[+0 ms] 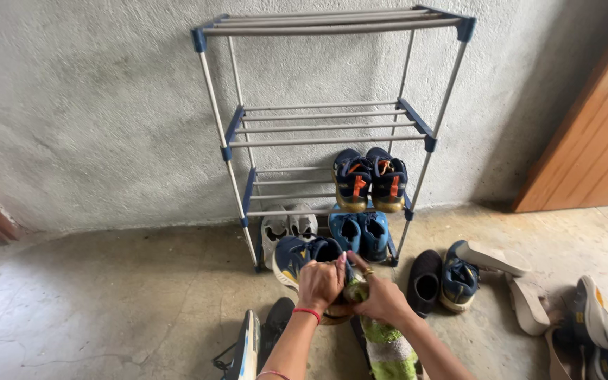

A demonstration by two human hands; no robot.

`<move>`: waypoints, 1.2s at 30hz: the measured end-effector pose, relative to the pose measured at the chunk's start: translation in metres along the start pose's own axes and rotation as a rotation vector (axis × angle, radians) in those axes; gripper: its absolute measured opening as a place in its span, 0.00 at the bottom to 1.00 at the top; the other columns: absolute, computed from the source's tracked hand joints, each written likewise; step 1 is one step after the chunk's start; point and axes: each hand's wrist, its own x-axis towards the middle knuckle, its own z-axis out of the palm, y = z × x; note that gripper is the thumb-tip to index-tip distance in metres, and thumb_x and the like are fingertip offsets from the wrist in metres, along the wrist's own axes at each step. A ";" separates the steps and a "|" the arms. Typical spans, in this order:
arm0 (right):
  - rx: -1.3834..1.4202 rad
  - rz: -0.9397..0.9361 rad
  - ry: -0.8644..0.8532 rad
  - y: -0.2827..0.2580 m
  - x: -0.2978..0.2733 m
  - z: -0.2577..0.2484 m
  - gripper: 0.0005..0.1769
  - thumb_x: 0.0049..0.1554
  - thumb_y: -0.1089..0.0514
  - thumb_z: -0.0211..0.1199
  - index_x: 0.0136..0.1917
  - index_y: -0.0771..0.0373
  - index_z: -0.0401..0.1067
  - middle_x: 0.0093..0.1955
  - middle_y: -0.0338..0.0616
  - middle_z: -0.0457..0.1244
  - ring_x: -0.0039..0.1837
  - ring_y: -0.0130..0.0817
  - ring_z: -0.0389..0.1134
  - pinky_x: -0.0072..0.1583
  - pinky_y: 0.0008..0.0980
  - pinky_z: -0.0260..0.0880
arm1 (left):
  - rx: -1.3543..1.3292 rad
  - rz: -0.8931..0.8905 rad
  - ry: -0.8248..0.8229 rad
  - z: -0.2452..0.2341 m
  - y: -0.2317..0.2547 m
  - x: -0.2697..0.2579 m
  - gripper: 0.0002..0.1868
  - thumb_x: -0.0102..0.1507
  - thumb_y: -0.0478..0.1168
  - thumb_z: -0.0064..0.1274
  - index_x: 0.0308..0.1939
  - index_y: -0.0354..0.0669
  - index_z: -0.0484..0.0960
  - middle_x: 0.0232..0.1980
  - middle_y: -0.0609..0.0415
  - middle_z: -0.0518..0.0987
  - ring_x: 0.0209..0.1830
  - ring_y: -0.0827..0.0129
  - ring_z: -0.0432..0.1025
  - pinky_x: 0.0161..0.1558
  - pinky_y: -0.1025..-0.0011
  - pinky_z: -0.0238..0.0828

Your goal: The person wipes several pairs of shoes with a cloth, cleaning the uppers and soles. After wiping each shoe, the person places it on a nearby metal shoe rack.

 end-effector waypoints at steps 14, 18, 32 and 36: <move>0.023 -0.172 0.518 -0.076 0.088 0.060 0.41 0.34 0.44 0.82 0.61 0.52 0.75 0.62 0.38 0.68 0.60 0.45 0.70 0.59 0.43 0.71 | 0.182 -0.025 0.083 -0.074 -0.086 0.042 0.20 0.69 0.46 0.47 0.60 0.41 0.81 0.66 0.48 0.75 0.70 0.56 0.66 0.68 0.53 0.58; -0.030 -0.199 0.511 -0.099 0.128 0.051 0.37 0.38 0.46 0.80 0.61 0.50 0.75 0.71 0.33 0.63 0.59 0.44 0.71 0.57 0.43 0.72 | 0.292 -0.223 -0.143 -0.074 -0.136 0.054 0.30 0.65 0.49 0.52 0.69 0.43 0.69 0.77 0.45 0.59 0.79 0.56 0.50 0.72 0.49 0.48; -0.032 -0.099 0.445 -0.176 0.332 0.072 0.43 0.38 0.40 0.81 0.66 0.47 0.72 0.67 0.33 0.65 0.62 0.39 0.70 0.61 0.38 0.72 | 0.519 0.054 -0.065 -0.040 -0.276 0.183 0.38 0.67 0.49 0.46 0.78 0.41 0.55 0.82 0.50 0.52 0.83 0.63 0.44 0.78 0.58 0.38; -0.032 -0.133 0.483 -0.176 0.369 0.080 0.44 0.36 0.40 0.82 0.65 0.50 0.72 0.72 0.32 0.61 0.64 0.40 0.69 0.60 0.38 0.72 | 0.451 -0.007 -0.097 -0.036 -0.291 0.208 0.40 0.67 0.54 0.44 0.78 0.39 0.53 0.82 0.46 0.50 0.83 0.60 0.42 0.79 0.58 0.33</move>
